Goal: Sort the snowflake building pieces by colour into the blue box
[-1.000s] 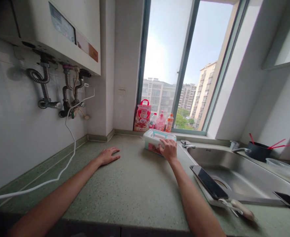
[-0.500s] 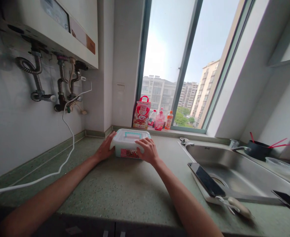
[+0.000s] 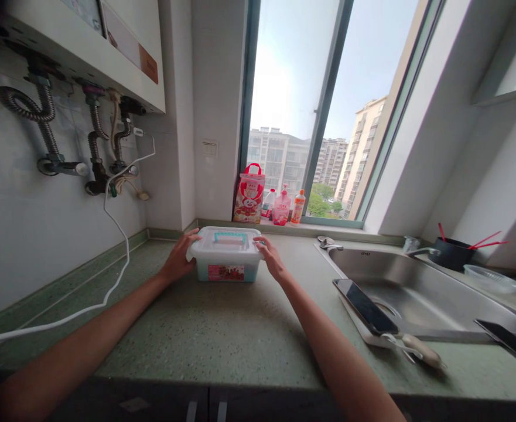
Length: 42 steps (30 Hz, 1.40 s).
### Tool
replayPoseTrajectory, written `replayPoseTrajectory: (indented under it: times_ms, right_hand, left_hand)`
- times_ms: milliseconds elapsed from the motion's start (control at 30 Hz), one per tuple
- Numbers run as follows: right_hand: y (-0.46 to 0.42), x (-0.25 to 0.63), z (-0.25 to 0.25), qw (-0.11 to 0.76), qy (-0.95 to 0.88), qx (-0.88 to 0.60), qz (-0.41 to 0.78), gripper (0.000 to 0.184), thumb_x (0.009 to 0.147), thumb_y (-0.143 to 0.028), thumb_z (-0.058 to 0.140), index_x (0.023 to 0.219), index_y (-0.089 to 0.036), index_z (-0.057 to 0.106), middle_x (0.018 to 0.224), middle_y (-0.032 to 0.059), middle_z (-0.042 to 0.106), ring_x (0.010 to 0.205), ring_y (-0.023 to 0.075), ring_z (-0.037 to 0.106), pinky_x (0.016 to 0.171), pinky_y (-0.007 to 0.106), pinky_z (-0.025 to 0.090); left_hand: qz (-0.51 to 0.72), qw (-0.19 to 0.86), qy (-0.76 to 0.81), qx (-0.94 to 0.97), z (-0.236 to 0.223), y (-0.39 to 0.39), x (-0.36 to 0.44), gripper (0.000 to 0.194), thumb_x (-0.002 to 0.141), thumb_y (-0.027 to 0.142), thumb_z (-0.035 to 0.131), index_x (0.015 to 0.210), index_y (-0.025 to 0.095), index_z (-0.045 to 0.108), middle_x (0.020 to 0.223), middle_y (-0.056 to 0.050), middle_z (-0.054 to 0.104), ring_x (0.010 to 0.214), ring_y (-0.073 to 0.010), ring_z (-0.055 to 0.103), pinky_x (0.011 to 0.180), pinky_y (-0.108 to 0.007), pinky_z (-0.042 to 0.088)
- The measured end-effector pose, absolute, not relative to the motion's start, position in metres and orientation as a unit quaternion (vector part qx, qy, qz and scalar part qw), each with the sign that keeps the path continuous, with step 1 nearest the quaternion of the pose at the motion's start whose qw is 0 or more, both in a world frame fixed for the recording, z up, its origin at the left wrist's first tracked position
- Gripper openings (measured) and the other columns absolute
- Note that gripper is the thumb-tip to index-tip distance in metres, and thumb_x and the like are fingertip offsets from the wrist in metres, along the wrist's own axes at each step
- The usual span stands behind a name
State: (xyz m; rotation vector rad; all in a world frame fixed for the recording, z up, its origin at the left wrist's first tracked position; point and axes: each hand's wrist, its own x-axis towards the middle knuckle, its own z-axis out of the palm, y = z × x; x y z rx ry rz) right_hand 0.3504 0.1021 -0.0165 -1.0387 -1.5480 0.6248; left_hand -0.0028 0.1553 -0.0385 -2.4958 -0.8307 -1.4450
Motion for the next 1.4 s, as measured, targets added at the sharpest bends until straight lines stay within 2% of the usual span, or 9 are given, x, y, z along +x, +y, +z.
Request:
replayPoseTrajectory:
  times_ms: [67,233,400,667,933,1033,1167,1267,1400]
  right_hand:
    - [0.1,0.348,-0.016,0.552,-0.65,-0.435,0.289,0.05,0.087,-0.065,0.057,0.109,-0.023,0.073,0.099,0.0052,0.071,0.084,0.023,0.063,0.069,0.031,0.049]
    - [0.095,0.345,-0.009,0.54,-0.662,-0.441,0.275,0.042,0.081,-0.057,0.064,0.099,-0.021,0.076,0.097,0.0065,0.071,0.084,0.0226,0.061,0.065,0.029,0.046]
    - [0.094,0.342,-0.007,0.528,-0.661,-0.452,0.282,0.039,0.08,-0.051,0.061,0.101,-0.02,0.075,0.09,0.0047,0.069,0.073,0.0197,0.058,0.059,0.027,0.041]
    - [0.085,0.351,-0.002,0.463,-0.74,-0.479,0.087,0.042,0.095,-0.052,0.046,0.111,-0.022,0.071,0.076,-0.0001,0.066,0.06,0.0168,0.05,0.062,0.029,0.04]
    - [0.089,0.361,-0.009,0.466,-0.722,-0.507,0.069,0.038,0.097,-0.058,0.046,0.103,-0.024,0.063,0.086,0.002,0.074,0.062,0.0193,0.067,0.064,0.029,0.048]
    - [0.093,0.366,-0.017,0.45,-0.722,-0.516,0.096,0.044,0.099,-0.064,0.042,0.093,-0.024,0.059,0.076,0.0008,0.072,0.062,0.0203,0.072,0.064,0.028,0.05]
    - [0.101,0.368,-0.032,0.445,-0.726,-0.504,0.141,0.057,0.1,-0.07,0.029,0.083,-0.023,0.056,0.061,-0.0005,0.067,0.061,0.0209,0.074,0.061,0.027,0.051]
    - [0.106,0.368,-0.038,0.461,-0.715,-0.495,0.176,0.061,0.098,-0.073,0.031,0.081,-0.022,0.059,0.059,0.001,0.068,0.057,0.0202,0.072,0.056,0.026,0.05]
    - [0.109,0.37,-0.036,0.472,-0.698,-0.518,0.15,0.059,0.096,-0.07,0.038,0.066,-0.022,0.057,0.047,-0.0012,0.055,0.043,0.0169,0.057,0.047,0.026,0.041]
  left_hand:
    - [-0.485,0.087,-0.272,-0.827,-0.036,0.15,-0.007,0.049,0.08,0.012,0.058,0.128,0.022,0.054,0.151,-0.015,0.051,0.143,-0.0324,0.049,0.117,-0.055,0.044]
    - [-0.493,0.114,-0.266,-0.82,-0.03,0.146,-0.015,0.026,0.087,0.016,0.058,0.112,0.023,0.058,0.138,-0.012,0.063,0.132,-0.0299,0.058,0.111,-0.052,0.048]
    - [-0.49,0.105,-0.238,-0.832,-0.027,0.149,-0.019,0.037,0.089,0.013,0.056,0.123,0.024,0.061,0.134,-0.009,0.067,0.131,-0.0278,0.06,0.113,-0.05,0.048]
    - [-0.493,0.056,-0.249,-0.832,-0.027,0.151,-0.02,0.04,0.085,0.014,0.058,0.123,0.024,0.063,0.133,-0.009,0.068,0.132,-0.0276,0.06,0.115,-0.049,0.049]
    - [-0.502,0.024,-0.273,-0.82,-0.023,0.15,-0.023,0.042,0.076,0.017,0.066,0.117,0.024,0.066,0.134,-0.009,0.07,0.126,-0.0288,0.065,0.109,-0.048,0.054]
    - [-0.509,0.025,-0.274,-0.816,-0.022,0.147,-0.021,0.04,0.076,0.019,0.066,0.116,0.024,0.066,0.133,-0.009,0.071,0.124,-0.0283,0.066,0.107,-0.047,0.055]
    - [-0.52,0.015,-0.294,-0.802,-0.024,0.146,-0.021,0.04,0.074,0.022,0.068,0.114,0.025,0.064,0.133,-0.008,0.071,0.123,-0.0284,0.067,0.096,-0.043,0.06]
    - [-0.545,-0.004,-0.355,-0.76,-0.028,0.148,-0.024,0.037,0.07,0.024,0.071,0.105,0.025,0.06,0.127,-0.006,0.075,0.107,-0.0266,0.072,0.078,-0.036,0.061]
    - [-0.554,-0.032,-0.395,-0.732,-0.032,0.151,-0.027,0.036,0.067,0.024,0.072,0.097,0.026,0.054,0.121,-0.004,0.077,0.093,-0.0245,0.074,0.061,-0.029,0.056]
